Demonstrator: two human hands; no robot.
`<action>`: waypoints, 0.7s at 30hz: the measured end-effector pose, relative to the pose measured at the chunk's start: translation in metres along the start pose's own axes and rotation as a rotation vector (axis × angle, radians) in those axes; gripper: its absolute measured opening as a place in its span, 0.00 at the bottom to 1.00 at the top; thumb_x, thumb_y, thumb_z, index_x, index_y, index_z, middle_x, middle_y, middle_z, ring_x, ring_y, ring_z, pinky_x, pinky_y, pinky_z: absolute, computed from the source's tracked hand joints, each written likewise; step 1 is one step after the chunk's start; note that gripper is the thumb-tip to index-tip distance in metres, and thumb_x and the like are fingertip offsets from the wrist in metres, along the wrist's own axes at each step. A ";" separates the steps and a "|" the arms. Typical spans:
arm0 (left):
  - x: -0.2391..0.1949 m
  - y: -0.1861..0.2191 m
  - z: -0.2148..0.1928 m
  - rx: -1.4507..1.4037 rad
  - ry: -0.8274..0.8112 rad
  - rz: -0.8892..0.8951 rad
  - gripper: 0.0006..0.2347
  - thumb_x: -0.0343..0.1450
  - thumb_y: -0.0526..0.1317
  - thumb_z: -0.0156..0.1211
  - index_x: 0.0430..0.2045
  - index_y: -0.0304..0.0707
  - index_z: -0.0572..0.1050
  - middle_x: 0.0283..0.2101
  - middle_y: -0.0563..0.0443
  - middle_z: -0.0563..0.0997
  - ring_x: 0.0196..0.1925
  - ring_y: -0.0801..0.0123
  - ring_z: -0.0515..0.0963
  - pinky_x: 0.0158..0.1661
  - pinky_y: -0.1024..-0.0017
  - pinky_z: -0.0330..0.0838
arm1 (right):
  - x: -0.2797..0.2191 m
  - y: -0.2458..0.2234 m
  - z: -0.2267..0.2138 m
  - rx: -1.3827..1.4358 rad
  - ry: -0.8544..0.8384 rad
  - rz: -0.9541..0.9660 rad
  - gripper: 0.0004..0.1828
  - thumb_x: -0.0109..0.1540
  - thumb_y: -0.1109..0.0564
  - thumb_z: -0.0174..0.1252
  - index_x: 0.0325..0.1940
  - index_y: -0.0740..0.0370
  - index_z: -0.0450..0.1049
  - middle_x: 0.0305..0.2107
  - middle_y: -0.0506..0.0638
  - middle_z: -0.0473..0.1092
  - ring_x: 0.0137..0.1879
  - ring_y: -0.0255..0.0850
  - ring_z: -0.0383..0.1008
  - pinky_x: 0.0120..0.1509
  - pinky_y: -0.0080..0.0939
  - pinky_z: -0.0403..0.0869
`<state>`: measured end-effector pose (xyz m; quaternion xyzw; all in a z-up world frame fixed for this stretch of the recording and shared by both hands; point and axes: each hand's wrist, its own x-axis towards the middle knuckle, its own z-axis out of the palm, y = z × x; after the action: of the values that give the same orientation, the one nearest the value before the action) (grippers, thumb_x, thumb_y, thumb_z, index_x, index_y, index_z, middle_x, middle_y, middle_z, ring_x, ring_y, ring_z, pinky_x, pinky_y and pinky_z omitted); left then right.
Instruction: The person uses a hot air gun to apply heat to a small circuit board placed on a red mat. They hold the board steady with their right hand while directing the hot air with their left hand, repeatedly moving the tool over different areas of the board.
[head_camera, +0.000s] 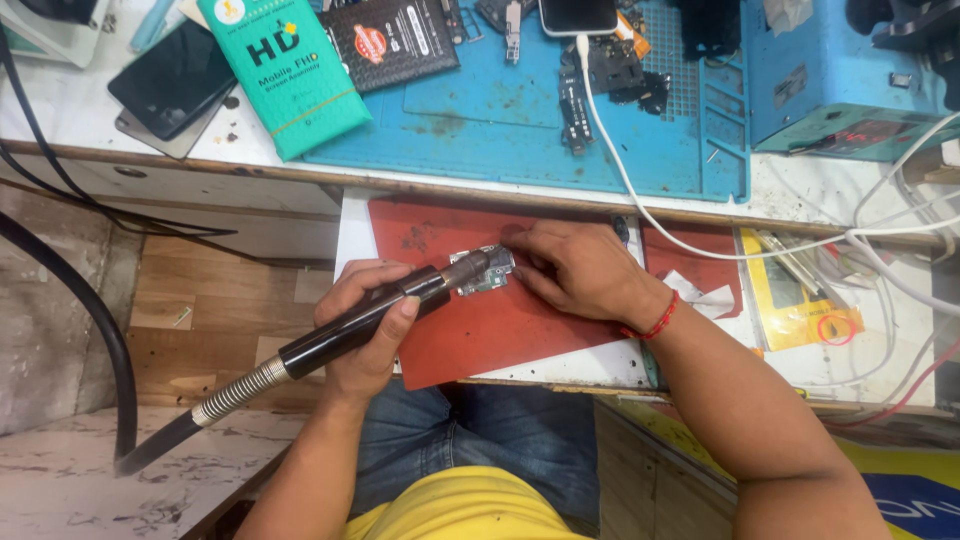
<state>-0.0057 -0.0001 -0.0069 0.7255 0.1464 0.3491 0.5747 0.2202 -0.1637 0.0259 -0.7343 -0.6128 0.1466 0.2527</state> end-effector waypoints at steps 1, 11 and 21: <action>-0.001 0.000 0.000 0.009 0.000 0.006 0.12 0.72 0.41 0.65 0.43 0.30 0.77 0.44 0.44 0.80 0.46 0.67 0.79 0.49 0.71 0.73 | -0.001 0.001 0.001 -0.004 0.000 -0.004 0.17 0.60 0.55 0.61 0.52 0.63 0.77 0.35 0.54 0.74 0.37 0.51 0.76 0.40 0.48 0.74; -0.001 -0.002 -0.001 0.005 -0.009 -0.016 0.13 0.71 0.43 0.65 0.43 0.31 0.78 0.44 0.45 0.80 0.43 0.68 0.79 0.47 0.73 0.74 | 0.000 0.002 0.002 -0.014 -0.030 0.012 0.18 0.60 0.54 0.61 0.54 0.62 0.77 0.39 0.54 0.76 0.40 0.51 0.77 0.43 0.48 0.74; 0.000 0.001 -0.001 0.001 -0.013 -0.001 0.12 0.71 0.39 0.65 0.44 0.30 0.77 0.45 0.44 0.80 0.48 0.67 0.79 0.51 0.72 0.73 | -0.002 -0.001 0.000 0.033 0.112 -0.114 0.28 0.59 0.55 0.66 0.63 0.60 0.71 0.34 0.54 0.70 0.36 0.49 0.73 0.39 0.46 0.72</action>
<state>-0.0063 0.0000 -0.0058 0.7279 0.1431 0.3438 0.5757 0.2189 -0.1656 0.0260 -0.7010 -0.6359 0.1010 0.3066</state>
